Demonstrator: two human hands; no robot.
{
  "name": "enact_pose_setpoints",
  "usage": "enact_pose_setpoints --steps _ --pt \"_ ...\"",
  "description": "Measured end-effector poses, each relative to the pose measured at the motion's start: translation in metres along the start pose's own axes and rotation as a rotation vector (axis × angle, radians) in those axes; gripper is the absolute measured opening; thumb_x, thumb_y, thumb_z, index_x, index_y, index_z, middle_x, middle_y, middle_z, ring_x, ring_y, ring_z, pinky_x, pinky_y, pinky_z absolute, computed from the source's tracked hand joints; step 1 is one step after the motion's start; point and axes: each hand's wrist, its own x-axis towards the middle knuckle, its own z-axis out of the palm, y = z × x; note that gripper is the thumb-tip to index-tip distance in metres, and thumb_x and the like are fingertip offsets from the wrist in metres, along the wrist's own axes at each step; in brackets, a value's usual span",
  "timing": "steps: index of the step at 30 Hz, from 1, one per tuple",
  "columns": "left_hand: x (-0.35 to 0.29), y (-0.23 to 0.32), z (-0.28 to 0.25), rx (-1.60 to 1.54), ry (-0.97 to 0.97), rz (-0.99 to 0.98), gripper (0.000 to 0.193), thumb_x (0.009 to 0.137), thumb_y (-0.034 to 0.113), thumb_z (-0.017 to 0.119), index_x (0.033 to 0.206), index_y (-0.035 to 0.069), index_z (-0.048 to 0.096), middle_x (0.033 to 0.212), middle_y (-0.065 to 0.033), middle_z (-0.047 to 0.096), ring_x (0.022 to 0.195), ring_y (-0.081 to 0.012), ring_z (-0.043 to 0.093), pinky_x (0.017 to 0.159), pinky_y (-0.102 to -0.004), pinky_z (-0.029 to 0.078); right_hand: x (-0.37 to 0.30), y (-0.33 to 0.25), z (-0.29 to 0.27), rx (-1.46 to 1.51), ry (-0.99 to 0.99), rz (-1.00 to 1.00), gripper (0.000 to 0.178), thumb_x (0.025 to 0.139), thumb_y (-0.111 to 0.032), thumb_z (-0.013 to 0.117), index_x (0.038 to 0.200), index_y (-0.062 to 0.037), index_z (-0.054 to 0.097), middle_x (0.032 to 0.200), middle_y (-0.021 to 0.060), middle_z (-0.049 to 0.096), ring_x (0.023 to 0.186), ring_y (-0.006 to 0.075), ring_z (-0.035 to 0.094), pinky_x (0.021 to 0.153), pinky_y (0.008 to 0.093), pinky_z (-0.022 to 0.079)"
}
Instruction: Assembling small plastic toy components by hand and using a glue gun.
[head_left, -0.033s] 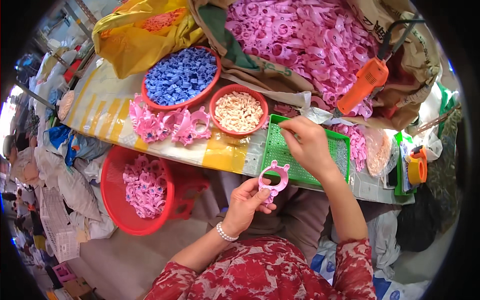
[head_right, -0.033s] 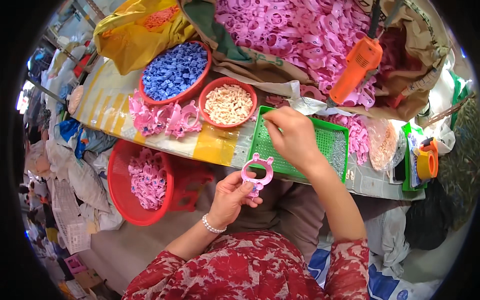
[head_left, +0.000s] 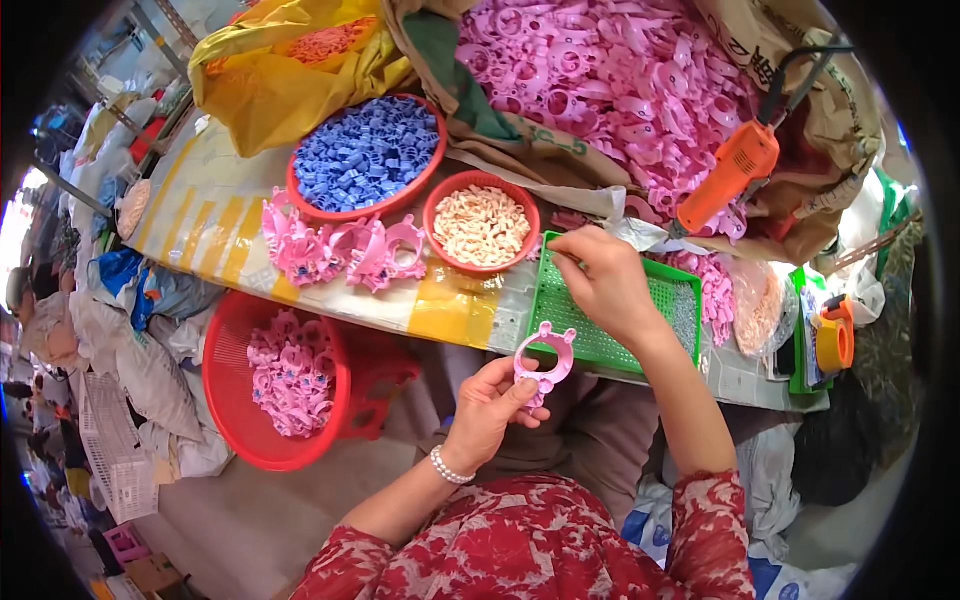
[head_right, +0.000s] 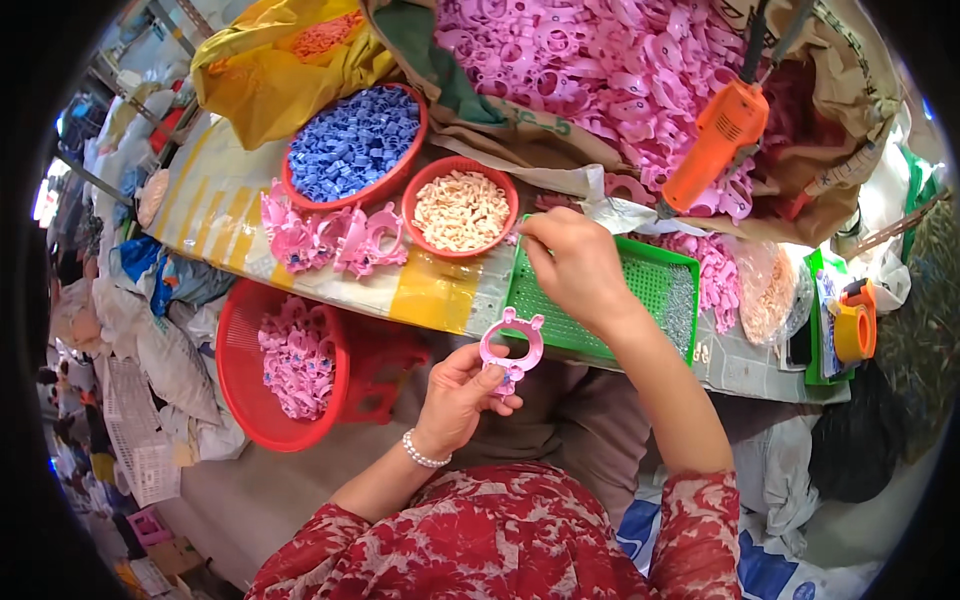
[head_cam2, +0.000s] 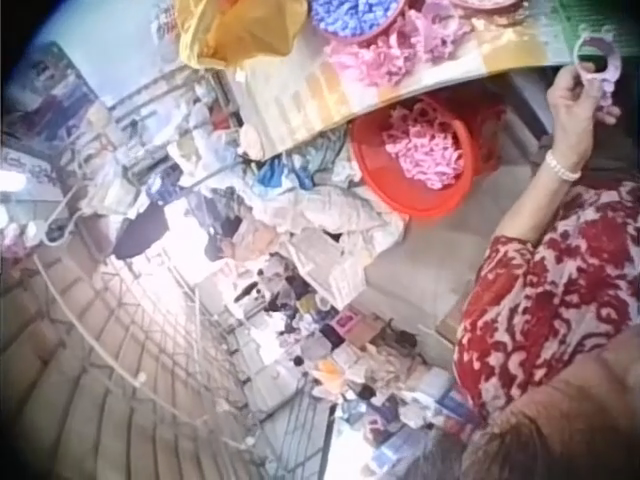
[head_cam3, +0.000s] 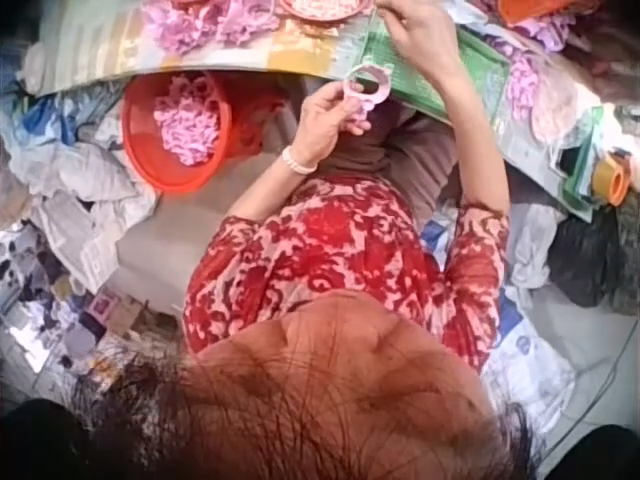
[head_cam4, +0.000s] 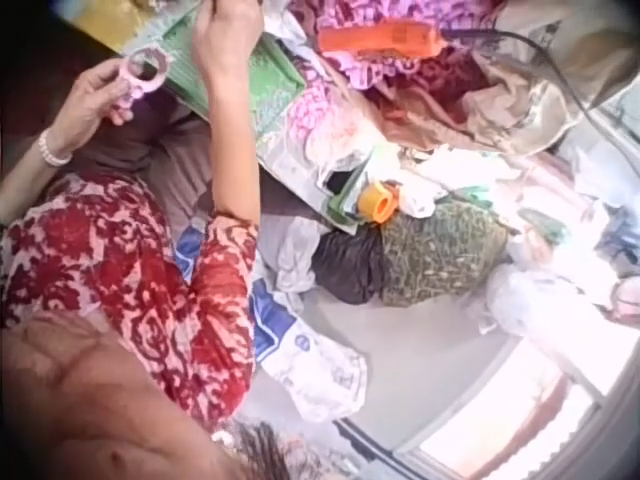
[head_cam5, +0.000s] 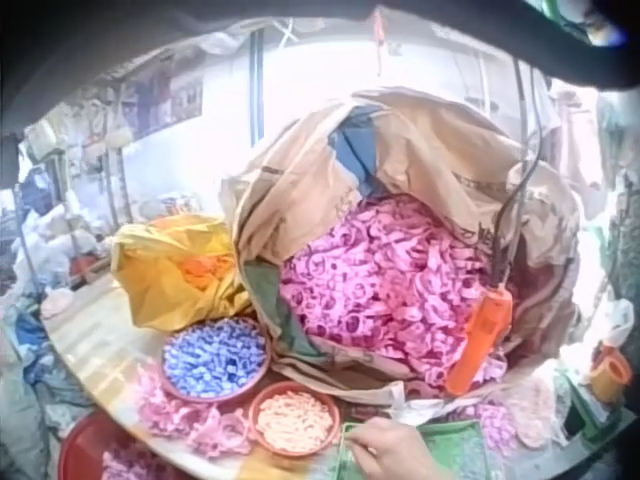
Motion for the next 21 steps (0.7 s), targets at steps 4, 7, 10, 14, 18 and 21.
enact_pose_setpoints --steps 4,7,10,14,18,21 --pt "-0.006 0.014 -0.011 0.010 0.049 0.064 0.027 0.088 0.012 0.060 0.113 0.003 0.054 0.090 -0.0102 0.064 0.070 -0.0184 0.067 0.057 -0.0244 0.057 0.038 0.000 0.028 -0.055 -0.095 -0.059 0.011 0.078 -0.006 0.059 0.087 -0.0011 0.064 0.080 0.0152 0.061 0.078 0.0327 0.060 0.068 0.0397 0.046" --pt "-0.007 0.017 -0.019 -0.001 0.042 0.088 0.030 0.088 0.013 0.061 0.116 0.003 0.053 0.092 -0.0103 0.064 0.072 -0.0177 0.066 0.058 -0.0245 0.057 0.055 0.002 0.044 -0.156 -0.179 -0.084 0.010 0.077 -0.008 0.057 0.081 -0.0020 0.064 0.077 0.0160 0.061 0.077 0.0340 0.059 0.068 0.0429 0.046" --pt "-0.006 0.017 -0.025 -0.016 0.021 0.108 0.031 0.088 0.012 0.060 0.117 0.004 0.052 0.095 -0.0141 0.065 0.074 -0.0204 0.067 0.060 -0.0258 0.058 0.069 0.000 0.060 -0.294 -0.298 -0.070 0.011 0.072 -0.011 0.057 0.074 -0.0019 0.064 0.072 0.0171 0.061 0.074 0.0354 0.060 0.067 0.0451 0.047" --pt "-0.005 0.022 -0.026 -0.051 -0.020 0.121 0.034 0.087 0.009 0.060 0.119 0.003 0.050 0.098 -0.0158 0.064 0.077 -0.0211 0.067 0.063 -0.0267 0.058 0.081 -0.010 0.074 -0.497 -0.435 0.002 0.011 0.069 -0.011 0.058 0.071 -0.0018 0.065 0.074 0.0191 0.062 0.075 0.0353 0.061 0.068 0.0451 0.048" --pt "-0.006 0.024 -0.026 -0.065 -0.032 0.129 0.034 0.086 0.006 0.059 0.119 0.002 0.051 0.098 -0.0161 0.064 0.078 -0.0211 0.067 0.064 -0.0269 0.058 0.078 -0.005 0.081 -0.573 -0.380 -0.047 0.010 0.068 -0.009 0.058 0.071 -0.0032 0.065 0.075 0.0190 0.063 0.074 0.0351 0.061 0.068 0.0443 0.049" --pt "-0.005 0.023 -0.026 -0.052 -0.031 0.129 0.034 0.086 0.005 0.058 0.119 0.002 0.051 0.097 -0.0160 0.064 0.077 -0.0210 0.067 0.064 -0.0269 0.058 0.078 0.010 0.081 -0.451 -0.393 -0.023 0.009 0.066 -0.009 0.058 0.070 -0.0041 0.065 0.071 0.0171 0.063 0.071 0.0345 0.061 0.067 0.0436 0.049"
